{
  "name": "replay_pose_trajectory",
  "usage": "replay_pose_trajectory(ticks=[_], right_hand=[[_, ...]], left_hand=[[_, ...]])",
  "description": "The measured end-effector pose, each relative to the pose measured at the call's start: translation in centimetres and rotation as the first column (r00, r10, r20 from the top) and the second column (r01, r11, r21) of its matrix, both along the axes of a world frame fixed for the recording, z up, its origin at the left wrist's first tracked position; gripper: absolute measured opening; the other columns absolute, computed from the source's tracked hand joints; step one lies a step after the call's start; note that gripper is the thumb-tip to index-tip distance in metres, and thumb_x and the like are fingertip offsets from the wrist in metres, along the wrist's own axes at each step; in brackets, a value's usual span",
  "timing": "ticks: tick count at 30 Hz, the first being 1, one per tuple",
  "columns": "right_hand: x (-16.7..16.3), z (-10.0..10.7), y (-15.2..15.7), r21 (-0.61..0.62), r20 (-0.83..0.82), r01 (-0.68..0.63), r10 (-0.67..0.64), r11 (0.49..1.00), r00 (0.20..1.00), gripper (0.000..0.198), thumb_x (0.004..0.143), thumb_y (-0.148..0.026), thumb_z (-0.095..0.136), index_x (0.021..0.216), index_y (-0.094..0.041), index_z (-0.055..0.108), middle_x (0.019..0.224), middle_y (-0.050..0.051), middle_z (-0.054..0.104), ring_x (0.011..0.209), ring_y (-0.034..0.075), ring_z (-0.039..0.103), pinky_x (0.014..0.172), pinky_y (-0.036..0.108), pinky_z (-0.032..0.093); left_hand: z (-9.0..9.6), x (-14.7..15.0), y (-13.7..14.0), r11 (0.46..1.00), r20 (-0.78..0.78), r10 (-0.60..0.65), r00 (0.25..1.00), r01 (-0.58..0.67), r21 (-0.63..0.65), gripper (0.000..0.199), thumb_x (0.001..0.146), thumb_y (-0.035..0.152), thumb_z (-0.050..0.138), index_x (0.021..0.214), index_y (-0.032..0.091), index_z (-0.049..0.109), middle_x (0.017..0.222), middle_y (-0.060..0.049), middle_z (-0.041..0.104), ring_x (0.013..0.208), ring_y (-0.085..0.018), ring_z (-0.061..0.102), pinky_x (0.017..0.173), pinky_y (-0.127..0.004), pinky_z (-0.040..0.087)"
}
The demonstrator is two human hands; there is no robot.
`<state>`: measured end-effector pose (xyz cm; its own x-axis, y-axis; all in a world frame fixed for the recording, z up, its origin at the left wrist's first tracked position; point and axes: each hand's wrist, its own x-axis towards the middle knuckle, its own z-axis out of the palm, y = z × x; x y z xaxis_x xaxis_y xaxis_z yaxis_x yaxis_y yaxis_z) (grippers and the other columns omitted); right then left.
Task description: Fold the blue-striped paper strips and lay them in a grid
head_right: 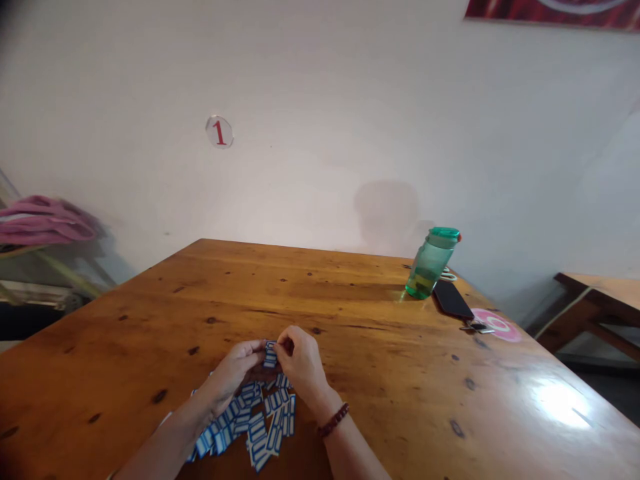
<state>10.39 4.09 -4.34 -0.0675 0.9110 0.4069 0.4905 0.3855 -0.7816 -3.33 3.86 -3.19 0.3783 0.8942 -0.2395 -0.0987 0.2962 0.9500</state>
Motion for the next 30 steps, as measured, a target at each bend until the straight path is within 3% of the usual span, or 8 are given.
replay_pose_trajectory(ticks=[9, 13, 16, 20, 24, 27, 30], right_hand=[[-0.2, 0.4, -0.3, -0.003, 0.042, 0.010, -0.010, 1.000, 0.999, 0.008, 0.070, -0.015, 0.052, 0.062, -0.017, 0.053, 0.055, -0.003, 0.049, 0.052, 0.010, 0.044, 0.050, 0.019, 0.032], [0.5, 0.8, -0.3, -0.058, 0.076, -0.021, 0.025, 0.998, 0.997, 0.007, 0.071, -0.015, 0.051, 0.066, -0.016, 0.056, 0.058, -0.002, 0.054, 0.054, 0.010, 0.047, 0.051, 0.019, 0.033], [1.3, 1.1, -0.3, -0.149, 0.206, -0.051, 0.082, 0.988, 0.975, 0.009, 0.070, -0.014, 0.051, 0.065, -0.016, 0.058, 0.058, -0.002, 0.056, 0.054, 0.010, 0.048, 0.050, 0.019, 0.031], [1.3, 1.9, -1.0, -0.230, 0.454, -0.056, 0.158, 0.972, 0.877, 0.011, 0.069, -0.012, 0.051, 0.066, -0.016, 0.060, 0.062, 0.000, 0.059, 0.059, 0.011, 0.051, 0.052, 0.020, 0.030], [0.4, 2.9, -2.1, -0.269, 0.695, 0.021, 0.179, 0.963, 0.696, 0.013, 0.070, -0.014, 0.052, 0.079, -0.016, 0.061, 0.079, 0.007, 0.064, 0.075, 0.019, 0.058, 0.059, 0.025, 0.035], [-0.2, 3.1, -2.7, -0.266, 0.789, 0.065, 0.178, 0.962, 0.588, 0.020, 0.072, -0.012, 0.049, 0.089, -0.015, 0.061, 0.092, 0.011, 0.063, 0.087, 0.024, 0.058, 0.065, 0.029, 0.039], [-0.5, 3.1, -2.9, -0.267, 0.812, 0.069, 0.186, 0.961, 0.553, 0.026, 0.072, -0.009, 0.047, 0.095, -0.014, 0.058, 0.099, 0.013, 0.060, 0.093, 0.025, 0.056, 0.069, 0.033, 0.042]], left_hand=[[-0.3, 0.3, 0.1, 0.997, -0.037, 0.008, 0.999, -0.005, 0.072, 0.027, 0.058, 0.036, 0.066, 0.073, 0.014, 0.063, 0.068, -0.002, 0.068, 0.060, -0.017, 0.062, 0.060, -0.029, 0.049], [-0.3, 0.1, 0.2, 0.992, -0.011, 0.095, 0.995, -0.094, 0.089, 0.024, 0.058, 0.035, 0.065, 0.071, 0.015, 0.059, 0.065, -0.003, 0.067, 0.059, -0.018, 0.063, 0.055, -0.029, 0.049], [-0.1, -0.4, 0.4, 0.973, 0.009, 0.223, 0.975, -0.223, 0.060, 0.023, 0.058, 0.031, 0.064, 0.073, 0.017, 0.054, 0.063, -0.002, 0.066, 0.060, -0.019, 0.064, 0.053, -0.028, 0.049], [0.2, -1.0, 0.5, 0.943, 0.034, 0.330, 0.943, -0.331, 0.041, 0.021, 0.059, 0.029, 0.063, 0.072, 0.017, 0.051, 0.069, -0.004, 0.068, 0.064, -0.018, 0.064, 0.053, -0.026, 0.048], [0.2, -1.2, 0.6, 0.924, 0.081, 0.373, 0.924, -0.378, 0.061, 0.017, 0.060, 0.026, 0.062, 0.070, 0.015, 0.055, 0.075, -0.005, 0.067, 0.069, -0.016, 0.062, 0.054, -0.022, 0.046], [0.0, -1.3, 0.8, 0.895, 0.043, 0.424, 0.905, -0.426, 0.135, 0.013, 0.057, 0.022, 0.063, 0.065, 0.014, 0.058, 0.062, 0.000, 0.062, 0.053, -0.008, 0.053, 0.044, -0.015, 0.037], [-0.2, -1.2, 0.9, 0.886, 0.008, 0.441, 0.897, -0.437, 0.152, 0.012, 0.054, 0.020, 0.064, 0.061, 0.013, 0.057, 0.044, 0.007, 0.049, 0.037, -0.003, 0.037, 0.035, -0.013, 0.025]])
